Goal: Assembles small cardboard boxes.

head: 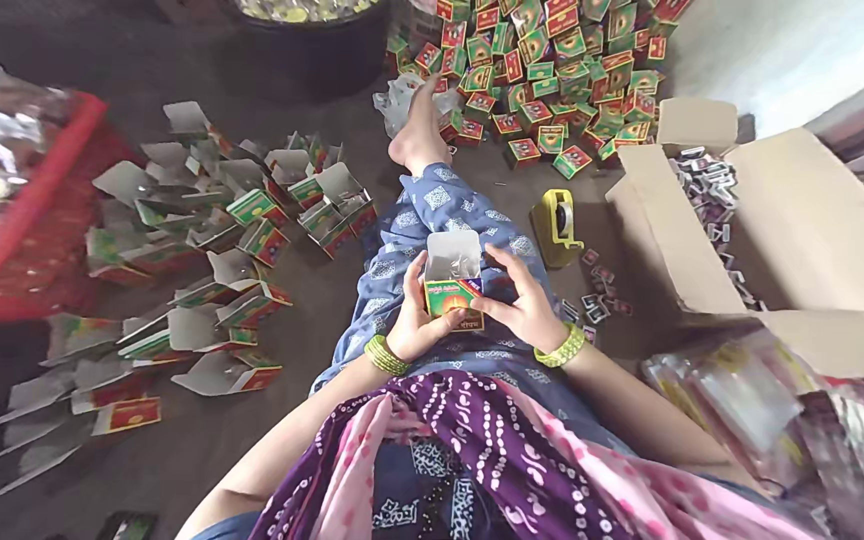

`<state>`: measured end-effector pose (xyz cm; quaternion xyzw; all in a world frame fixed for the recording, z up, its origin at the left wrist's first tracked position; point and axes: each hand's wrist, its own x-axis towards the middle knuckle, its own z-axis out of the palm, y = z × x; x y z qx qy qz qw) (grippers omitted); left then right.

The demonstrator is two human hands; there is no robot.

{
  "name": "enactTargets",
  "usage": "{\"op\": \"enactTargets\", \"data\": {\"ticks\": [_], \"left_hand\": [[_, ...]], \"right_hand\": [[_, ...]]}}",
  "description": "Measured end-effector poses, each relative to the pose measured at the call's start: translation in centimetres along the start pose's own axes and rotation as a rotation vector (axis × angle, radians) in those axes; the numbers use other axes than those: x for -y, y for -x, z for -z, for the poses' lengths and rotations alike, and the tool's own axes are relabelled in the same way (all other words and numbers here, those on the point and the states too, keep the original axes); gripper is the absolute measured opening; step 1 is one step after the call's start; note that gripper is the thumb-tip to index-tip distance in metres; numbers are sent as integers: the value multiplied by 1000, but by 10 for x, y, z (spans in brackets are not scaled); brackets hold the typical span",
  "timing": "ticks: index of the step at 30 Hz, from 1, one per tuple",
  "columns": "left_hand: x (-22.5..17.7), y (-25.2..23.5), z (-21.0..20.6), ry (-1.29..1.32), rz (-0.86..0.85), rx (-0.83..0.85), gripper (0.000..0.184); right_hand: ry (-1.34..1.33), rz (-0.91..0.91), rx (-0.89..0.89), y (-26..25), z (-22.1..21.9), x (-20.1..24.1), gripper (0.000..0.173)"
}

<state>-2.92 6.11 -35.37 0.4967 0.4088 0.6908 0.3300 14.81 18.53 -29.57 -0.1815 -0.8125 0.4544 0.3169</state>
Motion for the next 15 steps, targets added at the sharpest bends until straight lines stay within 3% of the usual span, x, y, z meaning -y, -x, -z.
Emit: {"op": "enactTargets", "data": {"ticks": [3,8,13,15], "left_hand": [[-2,2,-1,-43,-10,56,97],[-5,5,-1,-13,-12,73,71],[-4,6,-2,-30,13,108,56],[-5,4,-3,-30,25,124,54]], "right_hand": [[-109,34,116,-1,-3,-6,73],[-3,131,225,-3,-8,-8,53],[100,106,191,-1,-10,-11,55],[12,117,103,-1,-10,-11,40]]}}
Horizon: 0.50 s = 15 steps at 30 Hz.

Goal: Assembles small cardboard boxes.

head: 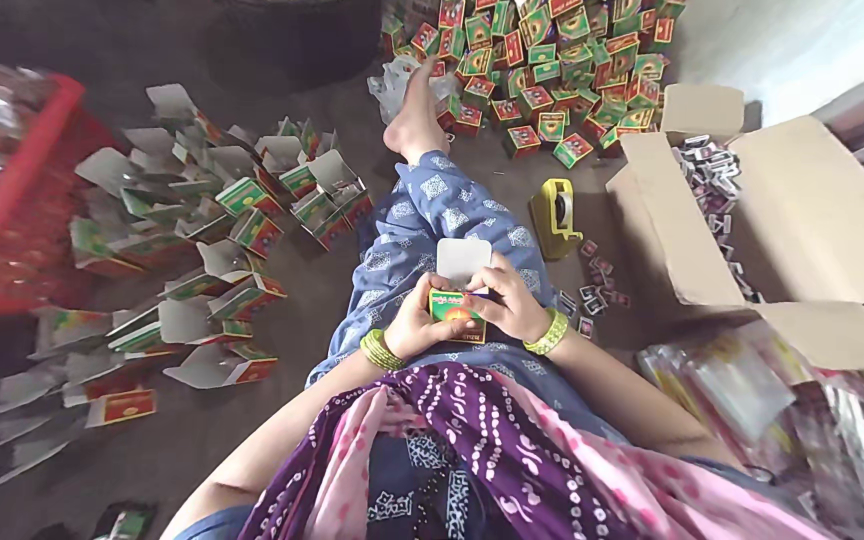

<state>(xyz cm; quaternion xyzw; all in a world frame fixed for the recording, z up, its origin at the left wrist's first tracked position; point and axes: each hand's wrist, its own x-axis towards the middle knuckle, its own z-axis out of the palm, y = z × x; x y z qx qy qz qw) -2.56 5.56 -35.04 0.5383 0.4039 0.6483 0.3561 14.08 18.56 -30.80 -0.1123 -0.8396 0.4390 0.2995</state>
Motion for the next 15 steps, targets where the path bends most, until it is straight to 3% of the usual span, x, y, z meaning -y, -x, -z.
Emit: {"op": "enactTargets", "data": {"ticks": [1,5,9,15], "left_hand": [[0,-1,0,6,11,-4,56],[2,-2,1,70,37,-36,88],[1,-2,0,30,53,22,98],[4,-1,2,-33,44,57,100]], "right_hand": [[-90,11,-68,-1,1,2,33],[-397,-98,-99,-3,16,22,54],[-155,-31,20,-7,19,30,22],[82,-41,100,-8,21,40,21]]}}
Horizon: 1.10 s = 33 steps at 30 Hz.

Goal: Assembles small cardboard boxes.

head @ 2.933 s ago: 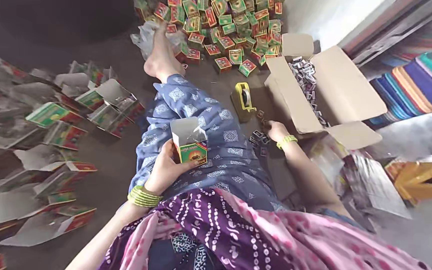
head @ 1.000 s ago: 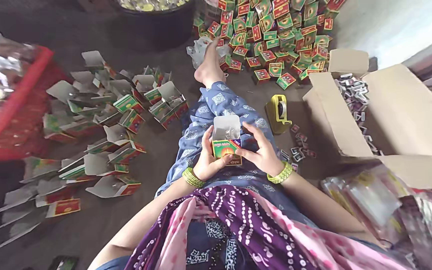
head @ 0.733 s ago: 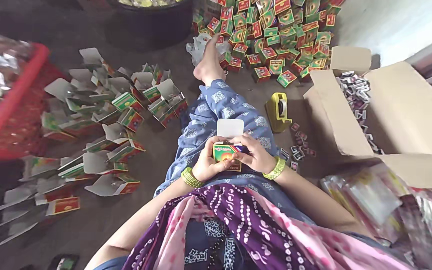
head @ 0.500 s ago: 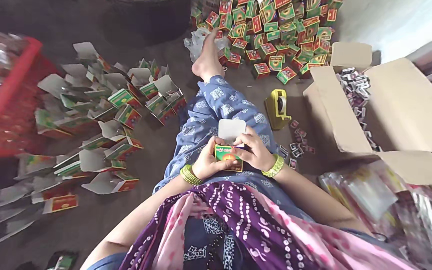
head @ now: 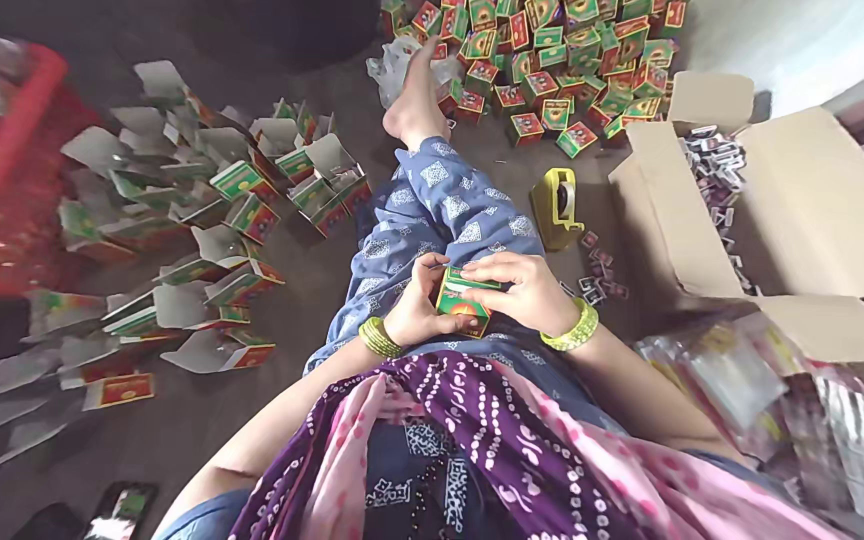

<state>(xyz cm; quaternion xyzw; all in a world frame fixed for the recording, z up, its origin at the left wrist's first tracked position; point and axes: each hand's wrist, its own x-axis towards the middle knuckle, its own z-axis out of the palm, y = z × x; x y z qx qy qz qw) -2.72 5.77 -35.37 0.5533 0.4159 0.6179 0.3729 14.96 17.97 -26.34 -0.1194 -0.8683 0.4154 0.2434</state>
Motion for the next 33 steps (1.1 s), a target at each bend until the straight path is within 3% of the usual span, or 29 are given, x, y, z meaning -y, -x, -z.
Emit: {"op": "enactTargets", "data": {"ticks": [9,14,18,21,24,26,30,33], "left_hand": [[2,0,0,-13,-27,41,98],[3,1,0,-5,7,22,96],[0,0,0,80,69,-60,89],[2,2,0,62,91,-81,84],[-1,1,-1,44,91,-51,66],[-3,0,0,63,135,-69,59],[-8,-1,1,122,201,-144,44],[-8,-4,0,95,175,-170,30]], "right_hand": [[3,83,26,1,4,-1,14],[97,85,169,4,7,0,29],[288,181,40,17,-7,-3,29],[337,202,45,25,-12,-2,33],[78,48,69,25,1,-12,46],[34,-86,-53,24,19,-28,55],[237,-447,-503,25,82,-97,42],[352,-765,-628,32,132,-152,44]]}}
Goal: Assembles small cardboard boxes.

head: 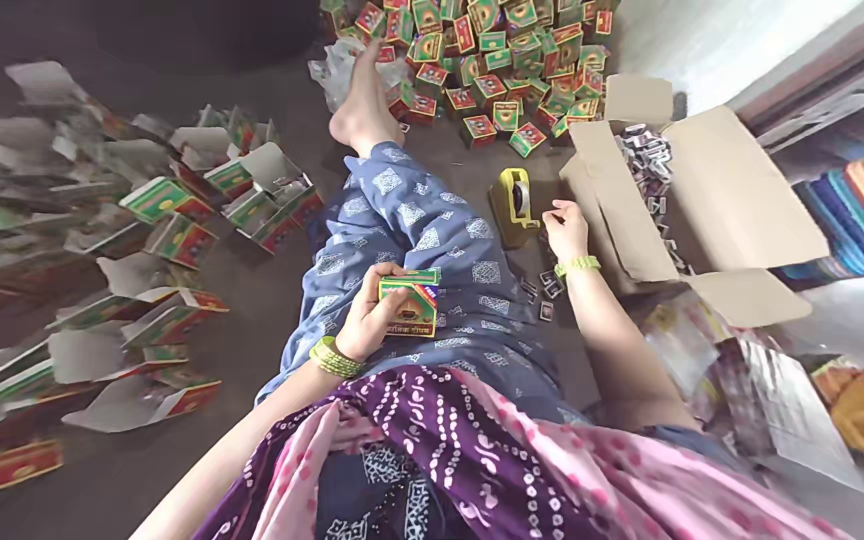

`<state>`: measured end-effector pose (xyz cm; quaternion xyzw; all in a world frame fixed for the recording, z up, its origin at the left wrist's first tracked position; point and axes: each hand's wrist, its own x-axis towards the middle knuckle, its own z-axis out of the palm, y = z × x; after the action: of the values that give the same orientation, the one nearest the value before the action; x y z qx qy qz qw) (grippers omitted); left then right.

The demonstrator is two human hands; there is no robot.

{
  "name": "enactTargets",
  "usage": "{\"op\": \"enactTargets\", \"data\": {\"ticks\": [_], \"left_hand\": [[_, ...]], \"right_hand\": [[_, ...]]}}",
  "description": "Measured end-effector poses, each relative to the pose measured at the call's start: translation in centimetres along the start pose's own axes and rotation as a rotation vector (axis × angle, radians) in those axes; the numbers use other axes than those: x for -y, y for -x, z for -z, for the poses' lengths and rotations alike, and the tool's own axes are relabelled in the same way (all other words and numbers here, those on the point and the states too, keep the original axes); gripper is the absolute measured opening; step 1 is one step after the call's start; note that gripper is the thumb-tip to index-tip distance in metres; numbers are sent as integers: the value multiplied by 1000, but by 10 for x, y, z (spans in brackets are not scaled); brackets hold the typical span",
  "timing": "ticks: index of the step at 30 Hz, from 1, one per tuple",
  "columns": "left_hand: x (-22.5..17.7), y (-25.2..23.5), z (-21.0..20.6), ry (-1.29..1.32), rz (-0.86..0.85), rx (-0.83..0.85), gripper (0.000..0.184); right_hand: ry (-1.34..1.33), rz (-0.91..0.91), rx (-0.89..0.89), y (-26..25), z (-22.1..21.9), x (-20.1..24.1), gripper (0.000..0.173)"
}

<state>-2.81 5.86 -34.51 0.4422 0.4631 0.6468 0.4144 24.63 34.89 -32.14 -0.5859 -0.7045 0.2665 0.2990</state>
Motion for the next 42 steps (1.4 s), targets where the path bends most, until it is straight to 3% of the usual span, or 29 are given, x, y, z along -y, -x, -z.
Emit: {"op": "enactTargets", "data": {"ticks": [3,8,12,17,21,25,31,34,39,42], "left_hand": [[4,-3,0,-28,-30,5,28],[5,-6,1,-43,-34,-3,28],[5,-7,1,-34,-30,-4,27],[6,-7,1,-35,-30,-1,27],[4,-6,1,-35,-31,-5,26],[6,-7,1,-21,-27,-11,27],[6,-4,1,-24,-33,-12,27],[7,-3,2,-13,-62,-30,26],[6,-2,1,-27,-50,-33,27],[6,-3,0,-43,-88,-23,29]], "right_hand": [[114,-130,146,-36,-1,-33,44],[177,-148,357,-63,-21,-47,42],[142,-195,292,-73,-32,-48,48],[-21,-354,213,-70,-27,-37,38],[-198,-464,167,-47,-14,-32,33],[-159,-527,176,-19,-9,-32,39],[-74,-422,191,-13,-20,-44,34],[140,-293,169,-20,-24,-51,36],[576,-248,188,-10,-21,-19,22],[400,-196,217,-8,-17,-7,24]]}}
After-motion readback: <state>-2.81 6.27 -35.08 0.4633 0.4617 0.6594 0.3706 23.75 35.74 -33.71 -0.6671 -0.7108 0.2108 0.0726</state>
